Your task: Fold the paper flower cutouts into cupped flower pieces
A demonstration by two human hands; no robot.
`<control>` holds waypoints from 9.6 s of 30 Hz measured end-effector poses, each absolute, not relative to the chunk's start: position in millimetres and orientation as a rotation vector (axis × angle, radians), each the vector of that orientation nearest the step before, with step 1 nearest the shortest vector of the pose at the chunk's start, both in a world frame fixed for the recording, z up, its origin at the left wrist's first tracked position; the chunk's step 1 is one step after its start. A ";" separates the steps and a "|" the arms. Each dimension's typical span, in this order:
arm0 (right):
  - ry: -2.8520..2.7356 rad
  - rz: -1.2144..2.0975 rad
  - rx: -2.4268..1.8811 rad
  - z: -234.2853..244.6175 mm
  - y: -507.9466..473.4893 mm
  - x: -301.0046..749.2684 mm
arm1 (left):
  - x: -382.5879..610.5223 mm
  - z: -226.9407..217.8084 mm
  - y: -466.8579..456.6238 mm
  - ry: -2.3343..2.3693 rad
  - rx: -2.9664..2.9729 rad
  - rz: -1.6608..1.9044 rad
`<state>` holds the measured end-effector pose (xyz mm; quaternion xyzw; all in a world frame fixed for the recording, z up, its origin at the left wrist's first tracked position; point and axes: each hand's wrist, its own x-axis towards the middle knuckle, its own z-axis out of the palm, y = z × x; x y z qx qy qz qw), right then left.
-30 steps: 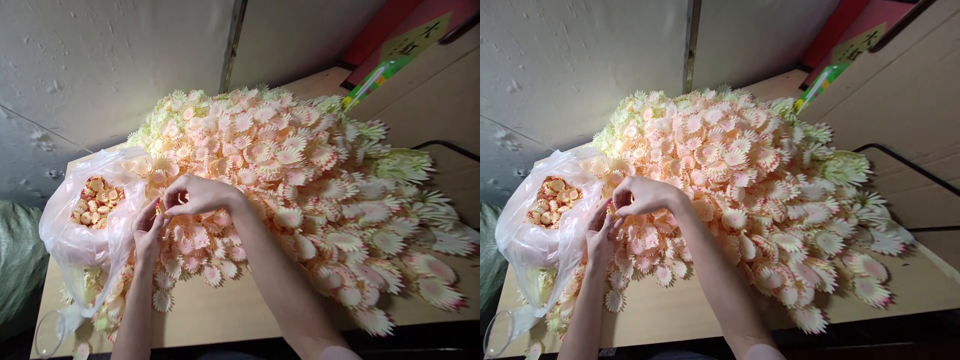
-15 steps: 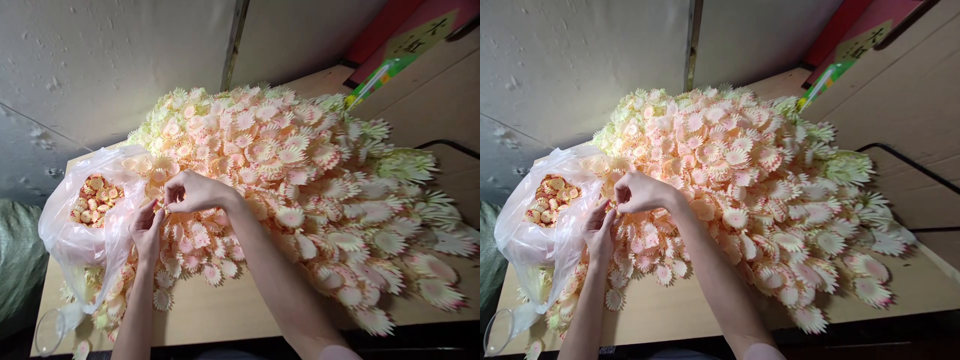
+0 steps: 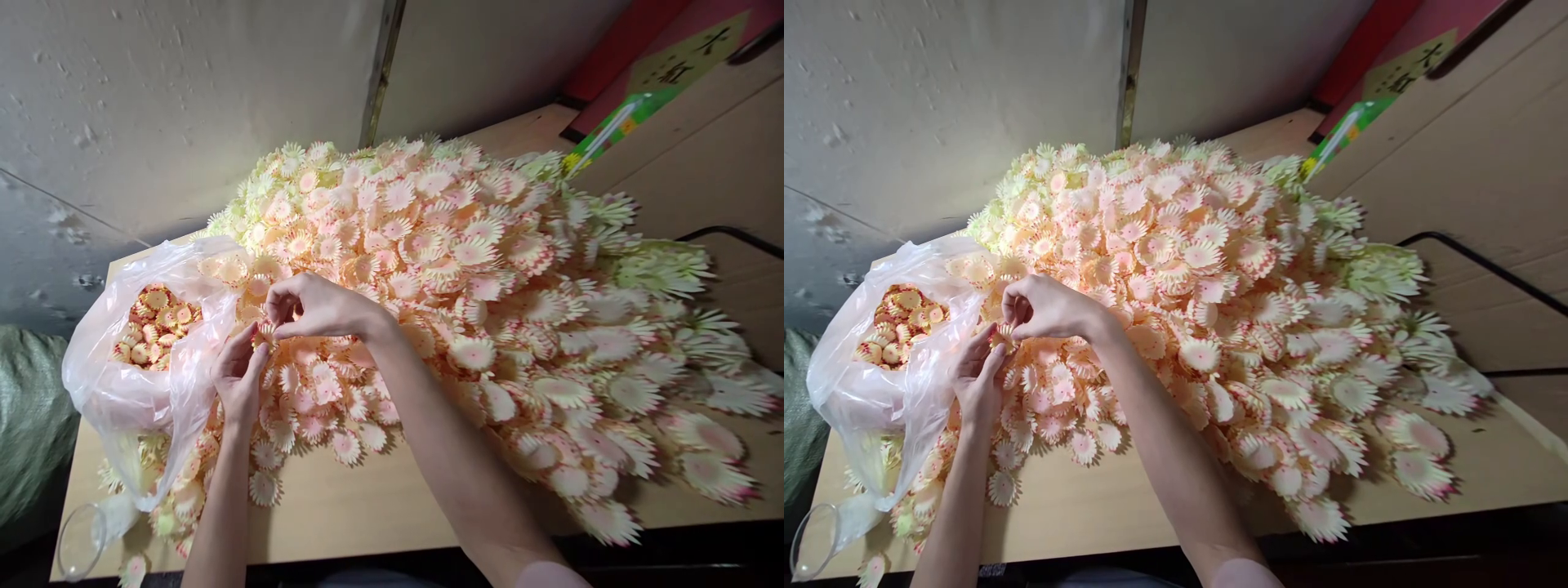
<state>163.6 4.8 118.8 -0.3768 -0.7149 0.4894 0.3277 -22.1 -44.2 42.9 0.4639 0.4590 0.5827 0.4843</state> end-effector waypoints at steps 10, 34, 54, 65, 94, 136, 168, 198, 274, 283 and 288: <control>-1.853 1.308 -1.006 111.4 6.5 162.5 | -18.3 46.6 -43.3 1.203 1.174 1.412; -1.889 1.398 -0.998 116.3 3.5 160.7 | -21.9 35.5 -41.1 1.264 1.491 1.467; -1.942 1.411 -0.926 115.5 4.8 164.2 | -20.3 41.2 -43.0 1.241 1.484 1.436; -1.961 1.374 -0.977 117.1 4.4 160.8 | -20.9 40.6 -42.8 1.255 1.500 1.432; -1.933 1.289 -0.947 122.1 -3.3 158.1 | -18.7 43.8 -43.2 1.209 1.287 1.426; -1.603 0.243 -1.324 124.6 1.3 202.2 | -4.4 45.4 -56.1 1.309 1.534 1.916; -2.050 1.368 -0.903 133.0 -4.8 170.5 | -10.7 31.5 -50.6 0.998 1.448 1.615; -1.154 1.668 -0.561 140.7 -9.1 181.8 | -14.0 35.5 -44.3 0.870 1.210 1.553; -2.001 1.141 -0.974 129.2 -2.2 170.3 | -14.3 34.8 -46.6 1.041 1.311 1.548; -2.089 0.857 -1.018 137.2 -3.8 158.1 | -13.8 34.6 -45.8 1.140 1.385 1.699; -1.939 0.659 -1.171 135.4 -1.2 176.2 | -14.6 33.3 -48.1 1.168 1.376 1.749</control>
